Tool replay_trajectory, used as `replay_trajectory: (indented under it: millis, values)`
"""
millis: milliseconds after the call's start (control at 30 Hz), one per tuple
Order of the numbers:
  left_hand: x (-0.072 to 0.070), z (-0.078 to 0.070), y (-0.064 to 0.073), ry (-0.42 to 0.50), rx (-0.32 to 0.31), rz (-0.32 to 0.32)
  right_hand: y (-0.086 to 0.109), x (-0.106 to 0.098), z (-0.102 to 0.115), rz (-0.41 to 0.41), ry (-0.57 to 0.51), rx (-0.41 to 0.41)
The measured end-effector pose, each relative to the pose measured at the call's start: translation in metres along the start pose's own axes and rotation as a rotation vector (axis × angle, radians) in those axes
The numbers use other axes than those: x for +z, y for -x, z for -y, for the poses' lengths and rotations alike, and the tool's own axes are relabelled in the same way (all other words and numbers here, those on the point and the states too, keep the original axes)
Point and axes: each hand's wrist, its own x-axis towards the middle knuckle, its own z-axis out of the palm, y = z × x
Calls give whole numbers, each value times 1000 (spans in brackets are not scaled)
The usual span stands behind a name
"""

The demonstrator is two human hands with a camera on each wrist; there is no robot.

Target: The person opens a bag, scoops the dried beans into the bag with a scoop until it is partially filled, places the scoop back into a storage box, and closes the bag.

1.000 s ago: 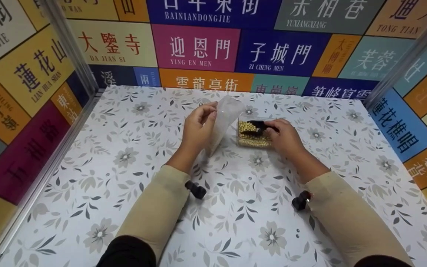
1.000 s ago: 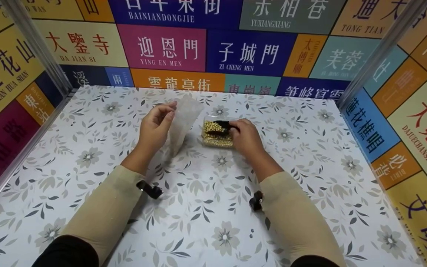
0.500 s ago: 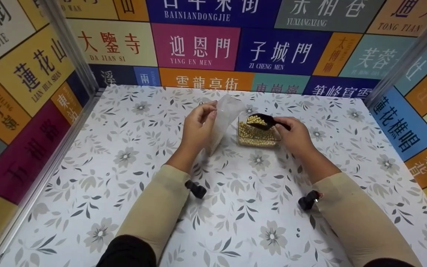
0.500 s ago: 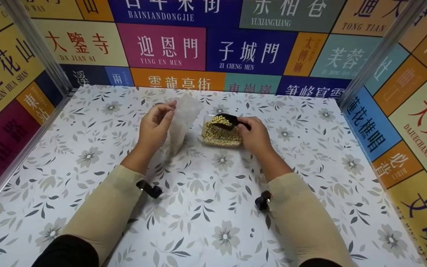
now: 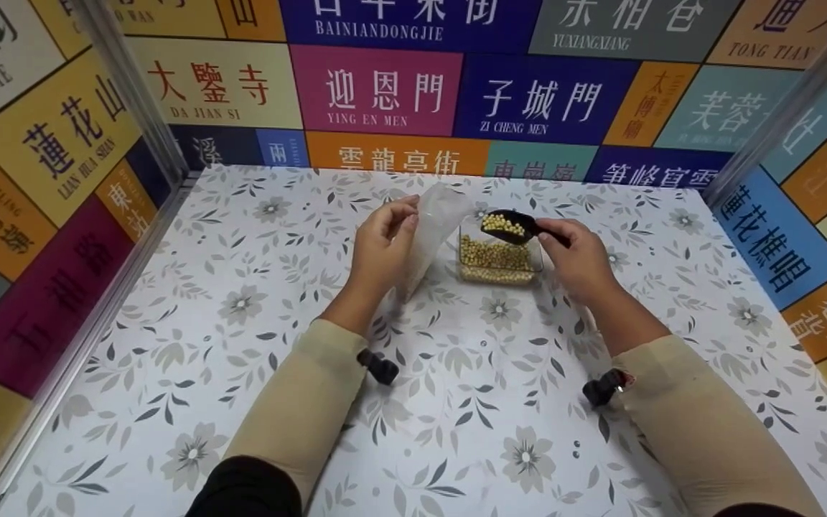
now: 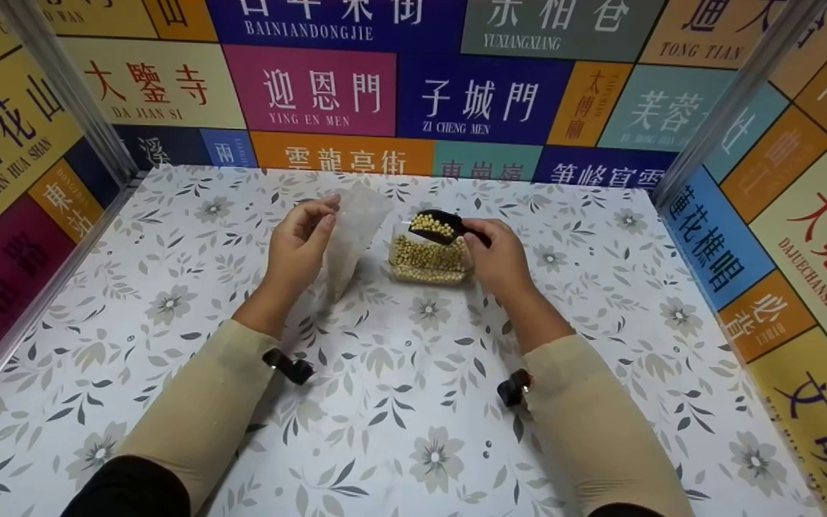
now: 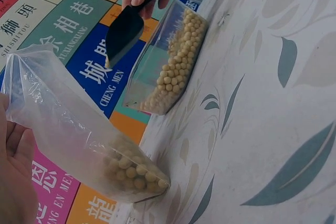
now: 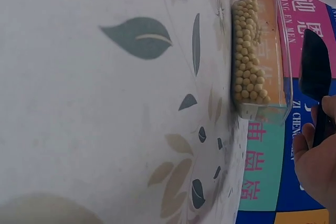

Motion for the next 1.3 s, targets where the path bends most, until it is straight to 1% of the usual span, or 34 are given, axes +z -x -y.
replay_trajectory:
  millis: [233,467,533,600,767,867,1033,1167,1300]
  values:
    - [0,1,0,13,8,4,1,-12,22,-16,-10,-2]
    - [-1,0,0,15,11,-1,1,-23,48,-48,43,-42]
    - [-1,0,0,15,3,0,0,-24,56,-56,57,-63]
    - [0,9,-2,17,13,6,1,-25,64,-57,72,-85]
    - [2,33,-7,16,46,16,2,-19,81,-37,105,-150]
    - [1,32,-7,12,40,13,4,-13,90,-22,158,-204]
    - [1,32,-7,1,17,9,6,-3,102,-19,280,-313]
    - [2,33,-8,1,9,10,6,1,107,-41,346,-389]
    - [2,32,-8,0,15,10,4,3,111,-80,414,-502]
